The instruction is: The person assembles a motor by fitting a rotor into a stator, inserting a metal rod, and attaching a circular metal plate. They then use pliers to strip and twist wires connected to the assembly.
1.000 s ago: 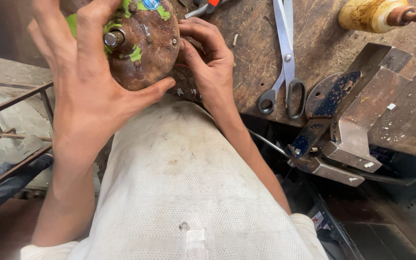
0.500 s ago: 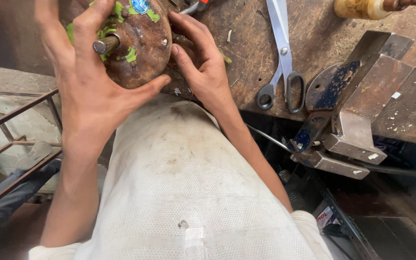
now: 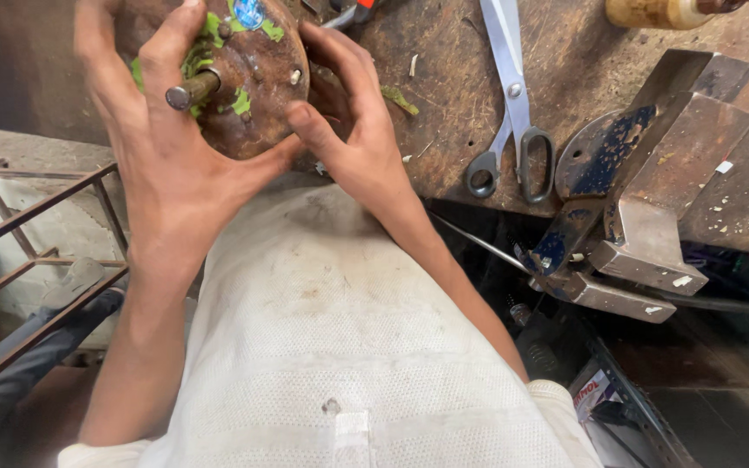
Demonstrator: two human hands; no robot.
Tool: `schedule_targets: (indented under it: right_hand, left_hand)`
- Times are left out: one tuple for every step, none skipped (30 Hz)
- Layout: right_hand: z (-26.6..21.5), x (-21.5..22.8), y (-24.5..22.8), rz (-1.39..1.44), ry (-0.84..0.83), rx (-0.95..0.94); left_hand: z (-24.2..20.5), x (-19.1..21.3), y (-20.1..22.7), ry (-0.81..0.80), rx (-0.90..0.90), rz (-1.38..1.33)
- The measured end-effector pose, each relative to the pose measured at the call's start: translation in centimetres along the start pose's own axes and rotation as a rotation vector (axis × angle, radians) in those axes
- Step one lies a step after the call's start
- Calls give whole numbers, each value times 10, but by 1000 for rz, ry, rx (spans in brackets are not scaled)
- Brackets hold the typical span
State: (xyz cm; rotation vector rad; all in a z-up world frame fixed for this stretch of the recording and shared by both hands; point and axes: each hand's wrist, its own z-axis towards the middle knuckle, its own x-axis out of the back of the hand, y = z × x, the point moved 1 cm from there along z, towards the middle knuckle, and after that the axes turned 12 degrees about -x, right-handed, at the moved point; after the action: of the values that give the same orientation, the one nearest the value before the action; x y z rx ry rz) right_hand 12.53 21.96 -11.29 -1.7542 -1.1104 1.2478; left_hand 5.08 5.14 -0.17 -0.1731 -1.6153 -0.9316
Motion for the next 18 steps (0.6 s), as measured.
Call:
schedule_targets:
  right_hand:
    - [-2, -2, -1, -24, 23, -21]
    - [-4, -3, -3, -29, 29, -38]
    - [0, -4, -5, -34, 38, -42]
    - [3, -4, -7, -20, 31, -43]
    - [0, -5, -9, -19, 35, -55]
    - [-3, -7, -10, -17, 40, -68]
    - [-5, -9, -11, -30, 53, -73]
    - [-4, -11, -12, -58, 69, -63]
    - [-2, -14, -12, -85, 85, -51]
    - [0, -17, -11, -129, 103, -25]
    - [1, -17, -9, -152, 115, -11]
    - [3, -18, -7, -176, 127, 4]
    - [3, -18, -6, -170, 127, 2]
    - [2, -20, -4, -166, 131, -5]
    - [6, -17, -3, -171, 138, -2]
    - [8, -16, -3, -177, 149, -4]
    - [8, -17, -2, -166, 152, -16]
    - [6, -19, -1, -156, 155, -29]
  left_hand:
    - [-3, 1, -1, -2, -16, -20]
    - [-6, 2, -2, -4, -31, -40]
    - [-4, 3, -7, 4, -62, -92]
    - [-2, 5, -13, 16, -62, -224]
    - [-4, 7, -16, 23, -48, -361]
    - [-6, 9, -20, 33, -2, -577]
    - [-5, 9, -24, 62, 49, -726]
    - [-5, 9, -28, 99, 100, -874]
    - [-2, 10, -35, 150, 159, -956]
    - [1, 8, -41, 173, 192, -942]
    - [4, 4, -46, 198, 225, -933]
    - [6, -5, -49, 195, 232, -829]
    - [5, -9, -51, 190, 247, -719]
    - [2, -10, -53, 191, 237, -720]
    - [3, -13, -55, 198, 217, -728]
    - [6, -17, -58, 207, 203, -736]
    - [4, -17, -60, 209, 201, -737]
    - [2, -18, -61, 213, 205, -738]
